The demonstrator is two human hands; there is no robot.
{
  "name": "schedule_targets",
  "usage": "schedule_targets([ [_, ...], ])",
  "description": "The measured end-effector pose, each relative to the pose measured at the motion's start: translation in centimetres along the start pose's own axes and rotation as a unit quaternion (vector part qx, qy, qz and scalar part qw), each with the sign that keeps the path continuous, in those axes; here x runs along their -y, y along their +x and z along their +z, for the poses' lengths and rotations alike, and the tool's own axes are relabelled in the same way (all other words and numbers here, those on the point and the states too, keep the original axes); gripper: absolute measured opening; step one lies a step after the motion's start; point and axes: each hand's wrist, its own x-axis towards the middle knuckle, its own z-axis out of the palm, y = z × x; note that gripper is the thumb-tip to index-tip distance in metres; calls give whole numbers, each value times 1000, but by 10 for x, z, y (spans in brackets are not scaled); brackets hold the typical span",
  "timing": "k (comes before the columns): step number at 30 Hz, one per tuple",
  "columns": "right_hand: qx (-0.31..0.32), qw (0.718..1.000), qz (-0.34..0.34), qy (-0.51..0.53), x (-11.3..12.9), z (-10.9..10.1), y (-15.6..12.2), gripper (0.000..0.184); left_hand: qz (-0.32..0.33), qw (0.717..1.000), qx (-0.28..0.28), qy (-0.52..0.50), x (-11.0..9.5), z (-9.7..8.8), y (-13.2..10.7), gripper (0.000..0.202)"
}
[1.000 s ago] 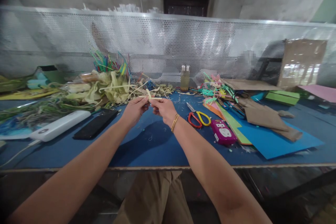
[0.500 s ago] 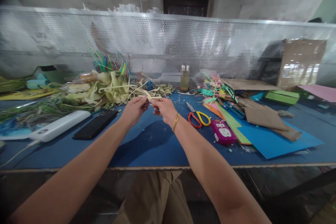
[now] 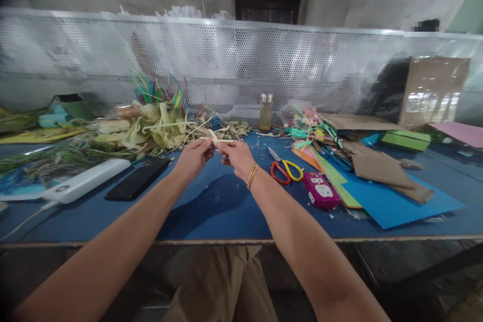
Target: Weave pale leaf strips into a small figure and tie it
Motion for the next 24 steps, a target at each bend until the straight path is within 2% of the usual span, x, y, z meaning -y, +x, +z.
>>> schedule_targets([
  [16, -8, 1000, -6, -14, 0, 0, -1, 32, 16, 1000, 4, 12, -3, 4, -5, 23],
  [24, -13, 1000, -2, -4, 1, 0, -2, 34, 47, 996, 24, 76, -1, 0, -3, 26],
])
